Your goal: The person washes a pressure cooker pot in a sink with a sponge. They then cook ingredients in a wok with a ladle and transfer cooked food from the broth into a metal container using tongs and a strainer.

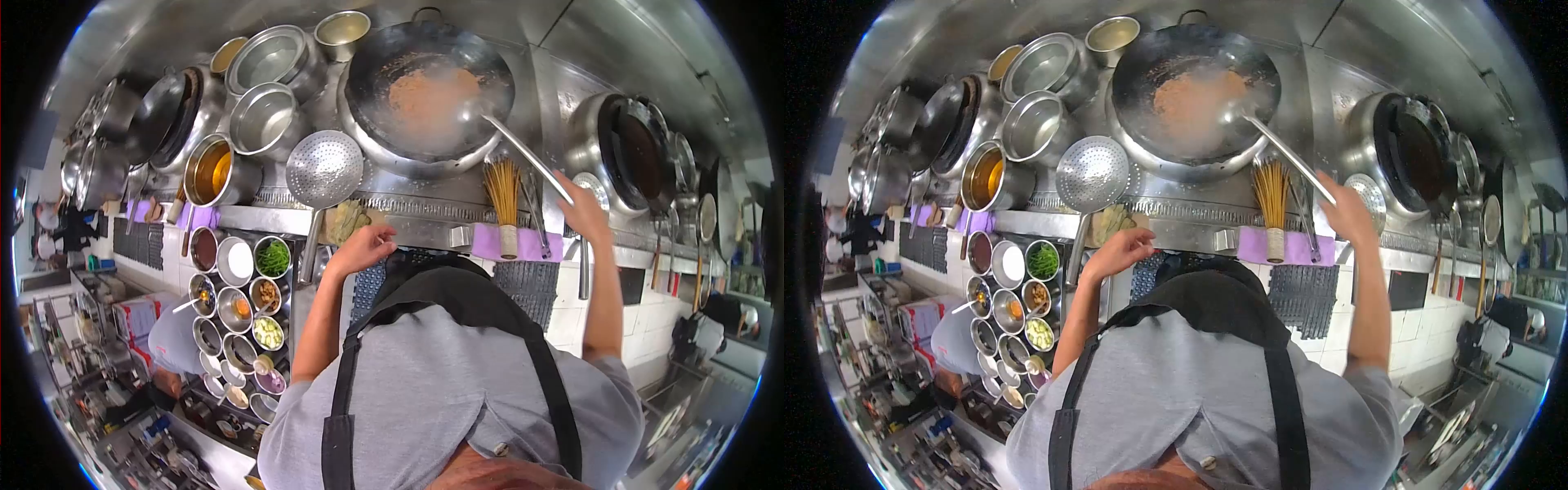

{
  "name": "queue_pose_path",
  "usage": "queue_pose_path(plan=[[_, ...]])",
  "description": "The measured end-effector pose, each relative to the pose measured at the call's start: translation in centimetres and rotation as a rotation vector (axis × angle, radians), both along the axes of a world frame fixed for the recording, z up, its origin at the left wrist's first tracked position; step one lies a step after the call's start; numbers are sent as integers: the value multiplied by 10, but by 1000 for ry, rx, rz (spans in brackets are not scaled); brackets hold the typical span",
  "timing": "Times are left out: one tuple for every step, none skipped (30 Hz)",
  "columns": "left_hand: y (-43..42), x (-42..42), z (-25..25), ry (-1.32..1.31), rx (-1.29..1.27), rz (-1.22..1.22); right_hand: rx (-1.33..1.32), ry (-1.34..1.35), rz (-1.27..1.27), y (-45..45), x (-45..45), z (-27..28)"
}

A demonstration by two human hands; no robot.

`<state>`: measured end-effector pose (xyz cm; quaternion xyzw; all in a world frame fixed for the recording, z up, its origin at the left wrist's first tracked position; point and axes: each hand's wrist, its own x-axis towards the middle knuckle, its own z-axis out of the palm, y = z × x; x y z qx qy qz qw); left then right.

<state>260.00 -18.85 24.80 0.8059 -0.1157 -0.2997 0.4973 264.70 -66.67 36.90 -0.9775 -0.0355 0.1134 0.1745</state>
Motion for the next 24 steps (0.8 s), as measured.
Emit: queue_pose_path(plan=[[-5, 6, 5, -15, 14, -14, 146, -133, 56, 1, 10, -35], [-9, 11, 9, -32, 29, -26, 179, -156, -7, 13, 14, -57], [-13, 13, 12, -79, 2, 0, 120, -69, -139, 35, 12, -59], [-18, 16, 14, -126, -26, 29, 137, -276, -88, 37, 6, -99], [-23, 21, 16, -176, -54, 54, 191, -266, -155, 54, -5, -113], [-31, 28, 19, -341, -19, 76, 247, -259, -223, 72, -16, -126], [-43, 38, 23, -505, 14, 100, 304, -255, -290, 90, -27, -139], [-57, 48, 25, -669, 47, 128, 391, -214, -374, 111, -35, -136], [-74, 61, 27, -809, 88, 154, 345, -197, -342, 111, -36, -148], [-91, 76, 29, -947, 132, 180, 301, -178, -310, 112, -37, -169], [-107, 87, 32, -985, 184, 165, 259, -160, -279, 112, -39, -183], [-120, 98, 34, -1024, 238, 154, 304, -277, -225, 110, -41, -186], [-131, 110, 31, -1029, 285, 134, 350, -399, -168, 106, -42, -188], [-141, 119, 23, -1029, 331, 109, 393, -517, -116, 105, -46, -190], [-147, 126, 14, -1028, 374, 83, 411, -471, -145, 107, -54, -185], [-151, 133, 4, -981, 376, 94, 426, -429, -172, 108, -62, -180], [-156, 139, -6, -934, 377, 104, 442, -386, -201, 108, -65, -176], [-161, 144, -13, -887, 379, 113, 391, -298, -220, 106, -64, -179], [-164, 148, -21, -881, 369, 128, 342, -208, -234, 105, -59, -184], [-164, 150, -24, -873, 363, 150, 294, -114, -241, 105, -55, -184], [-162, 149, -28, -863, 362, 176, 333, -106, -242, 104, -53, -182], [-159, 150, -32, -878, 344, 181, 373, -102, -240, 101, -48, -179], [-157, 151, -33, -893, 325, 185, 413, -98, -240, 98, -44, -177], [-156, 151, -33, -907, 301, 184, 642, -180, -211, 93, -43, -187]])
